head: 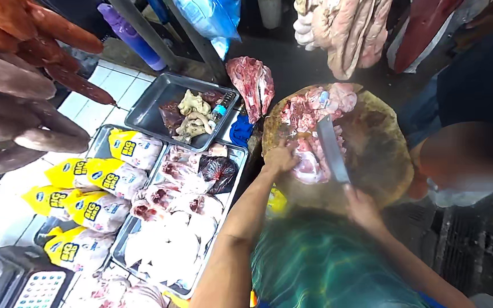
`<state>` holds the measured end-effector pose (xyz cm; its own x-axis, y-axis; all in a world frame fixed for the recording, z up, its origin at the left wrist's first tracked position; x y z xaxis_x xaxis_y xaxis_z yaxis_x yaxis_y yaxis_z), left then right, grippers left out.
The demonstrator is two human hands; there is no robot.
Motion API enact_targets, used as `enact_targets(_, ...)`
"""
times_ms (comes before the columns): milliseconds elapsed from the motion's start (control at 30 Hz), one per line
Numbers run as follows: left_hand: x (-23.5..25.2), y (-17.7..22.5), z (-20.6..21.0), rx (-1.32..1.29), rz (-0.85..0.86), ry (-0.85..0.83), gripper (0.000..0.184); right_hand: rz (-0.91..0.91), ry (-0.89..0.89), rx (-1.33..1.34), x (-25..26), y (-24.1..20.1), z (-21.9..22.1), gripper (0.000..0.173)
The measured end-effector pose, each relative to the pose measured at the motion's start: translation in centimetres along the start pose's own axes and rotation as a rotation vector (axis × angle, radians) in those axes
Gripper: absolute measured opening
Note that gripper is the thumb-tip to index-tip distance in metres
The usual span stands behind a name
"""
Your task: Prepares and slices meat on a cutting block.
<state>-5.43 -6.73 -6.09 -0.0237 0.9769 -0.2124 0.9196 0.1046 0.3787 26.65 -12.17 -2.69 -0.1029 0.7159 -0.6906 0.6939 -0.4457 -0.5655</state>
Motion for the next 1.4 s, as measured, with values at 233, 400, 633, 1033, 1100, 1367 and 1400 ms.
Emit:
enact_targets(233,-4.8,-3.5,1.6,-0.172,-0.029,0.090,0.056,-0.108,-0.060,-0.014,-1.4,-1.5,3.5,0.061)
enact_targets(400,-5.1,-3.9,1.9,-0.260,-0.080,0.142,0.048,-0.069,-0.084,-0.205,-1.5,-0.8,6.1,0.069)
enact_targets(633,-5.4,-4.4,2.9,-0.240,0.001,0.115,0.036,0.030,-0.135,-0.255,-1.3,-3.3,8.7,0.072)
enact_targets(1033,-7.9,-4.6,3.1,-0.426,-0.257,0.295,0.029,-0.053,-0.036,-0.219,-1.1,-4.7,8.8,0.068)
enact_targets(1100,-8.1,-4.5,3.1,-0.461,-0.252,0.315,0.026,-0.234,0.102,-0.168,-3.3,-6.5,7.9,0.060)
enact_targets(1367,-7.5,-5.5,3.4,-0.490,-0.272,0.286,0.029,-0.699,0.383,0.033,-2.2,-9.0,11.3,0.059)
enact_targets(1400,-7.5,-5.8,3.4,-0.487,-0.284,0.284,0.029,-0.473,0.267,-0.142,-1.3,-7.4,12.3,0.059)
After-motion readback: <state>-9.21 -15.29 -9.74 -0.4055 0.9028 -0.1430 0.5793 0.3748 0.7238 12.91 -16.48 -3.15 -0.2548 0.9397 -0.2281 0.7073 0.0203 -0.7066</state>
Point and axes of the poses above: each hand's wrist, its own x-axis towards the middle knuckle, its own z-axis out of the palm, y = z × x, the point moved 2 cm from there along x, towards the middle knuckle, and after that the axes turned 8 degrees about z, right-handed, at the moved point
